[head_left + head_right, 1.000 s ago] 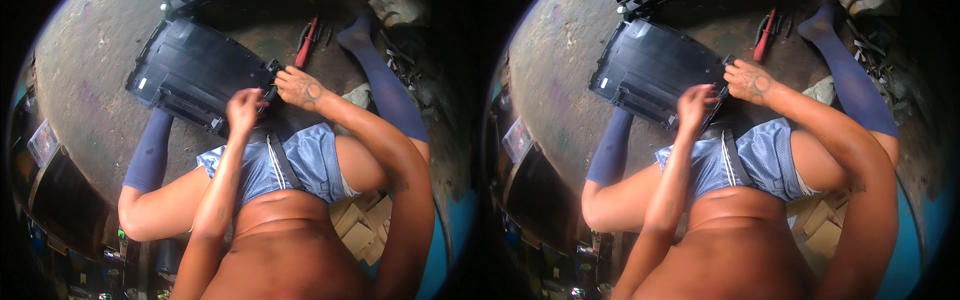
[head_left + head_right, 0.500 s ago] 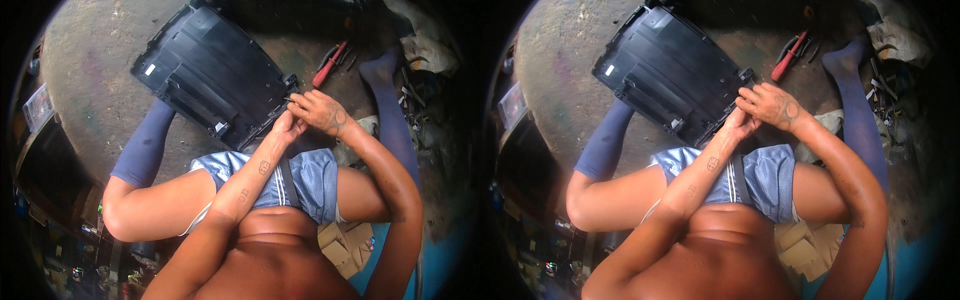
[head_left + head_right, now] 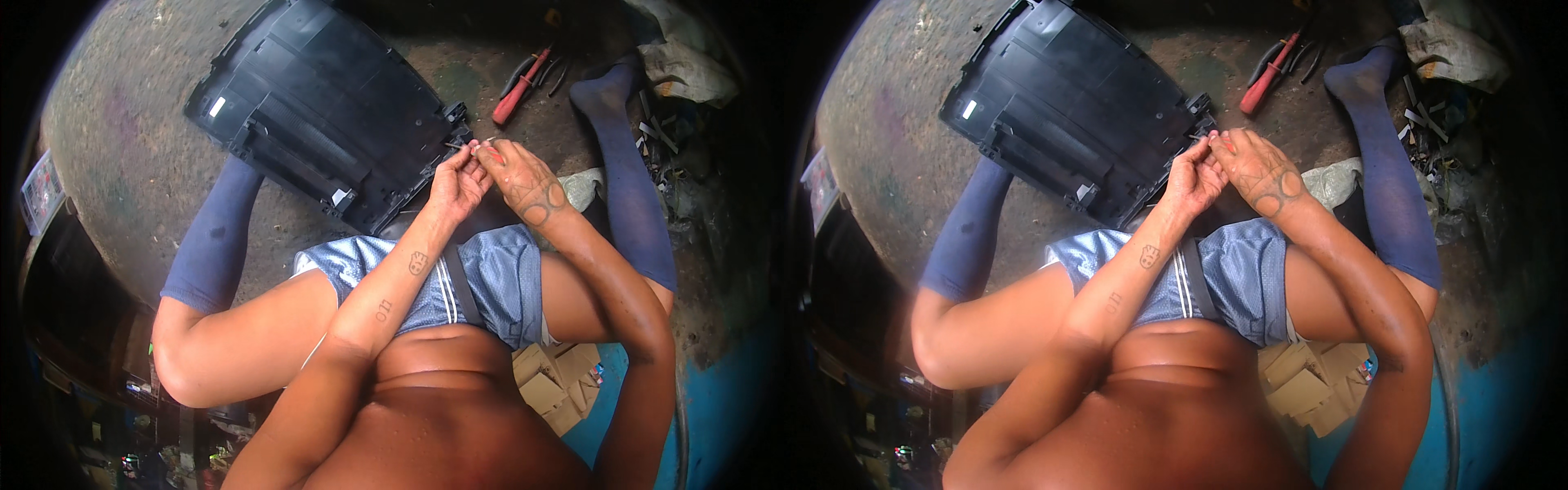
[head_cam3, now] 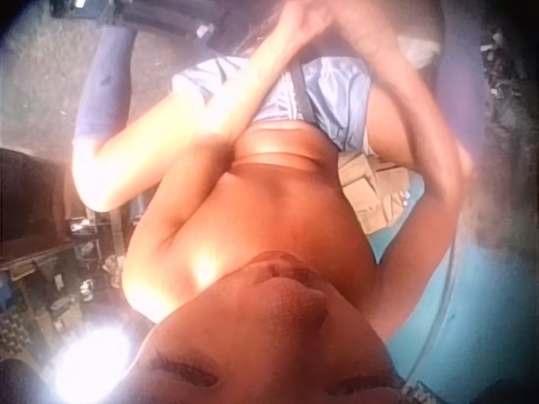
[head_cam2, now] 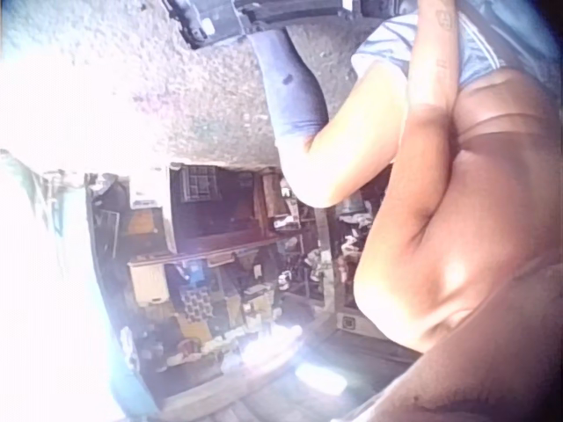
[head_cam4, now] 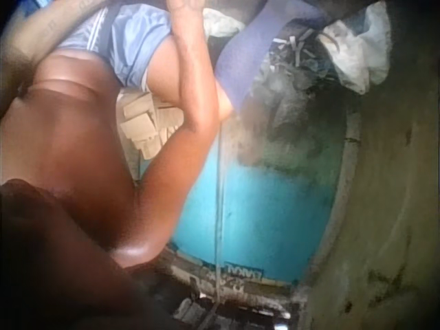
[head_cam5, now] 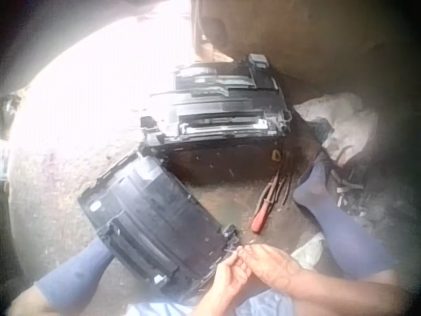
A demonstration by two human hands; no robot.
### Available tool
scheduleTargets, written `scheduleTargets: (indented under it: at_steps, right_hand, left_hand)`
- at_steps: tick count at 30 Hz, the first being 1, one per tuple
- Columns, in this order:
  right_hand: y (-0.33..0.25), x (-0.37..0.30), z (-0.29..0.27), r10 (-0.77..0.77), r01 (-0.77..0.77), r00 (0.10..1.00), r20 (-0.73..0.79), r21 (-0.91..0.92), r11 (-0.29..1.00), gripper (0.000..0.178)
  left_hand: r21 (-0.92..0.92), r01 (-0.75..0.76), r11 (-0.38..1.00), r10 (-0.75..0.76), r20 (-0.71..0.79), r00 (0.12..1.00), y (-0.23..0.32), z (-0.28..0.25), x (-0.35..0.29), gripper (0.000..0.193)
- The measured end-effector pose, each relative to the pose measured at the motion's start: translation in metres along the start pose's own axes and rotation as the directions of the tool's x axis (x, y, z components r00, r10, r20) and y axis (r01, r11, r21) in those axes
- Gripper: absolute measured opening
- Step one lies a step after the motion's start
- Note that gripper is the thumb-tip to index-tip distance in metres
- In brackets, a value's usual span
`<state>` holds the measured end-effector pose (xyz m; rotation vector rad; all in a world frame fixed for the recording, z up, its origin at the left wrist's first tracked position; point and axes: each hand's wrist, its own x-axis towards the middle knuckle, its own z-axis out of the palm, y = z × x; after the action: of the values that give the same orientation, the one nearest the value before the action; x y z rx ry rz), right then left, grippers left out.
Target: The person sits on the floor and disassembles a black plastic electronic housing. They use a screwdriver to remove screws and a hammer to pry apart sections, separating the casing into multiple pieces.
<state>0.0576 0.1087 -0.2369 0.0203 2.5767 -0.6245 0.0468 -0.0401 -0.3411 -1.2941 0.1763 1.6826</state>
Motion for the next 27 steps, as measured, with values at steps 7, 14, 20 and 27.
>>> scheduleTargets:
  at_steps: [7,14,20,27]
  right_hand:
    - [-0.004,0.006,-0.021,-0.113,0.114,0.993,-0.011,0.075,0.991,0.042]
    - [-0.011,-0.002,-0.019,0.332,-0.364,0.930,0.160,0.261,0.894,0.037]
    - [0.002,0.002,-0.008,-0.037,0.041,0.997,-0.066,0.069,0.997,0.037]
    - [-0.006,0.001,-0.034,0.234,-0.190,0.968,-0.092,0.343,0.920,0.047]
  left_hand:
    - [-0.057,-0.014,0.998,0.012,-0.033,0.999,-0.002,-0.016,0.013,0.027]
    - [-0.115,-0.121,0.986,0.130,0.081,0.988,-0.013,-0.005,0.008,0.033]
    - [0.034,0.065,0.997,-0.060,-0.130,0.990,-0.013,-0.002,0.002,0.043]
    - [-0.003,-0.142,0.990,0.142,-0.015,0.990,-0.017,-0.018,0.008,0.026]
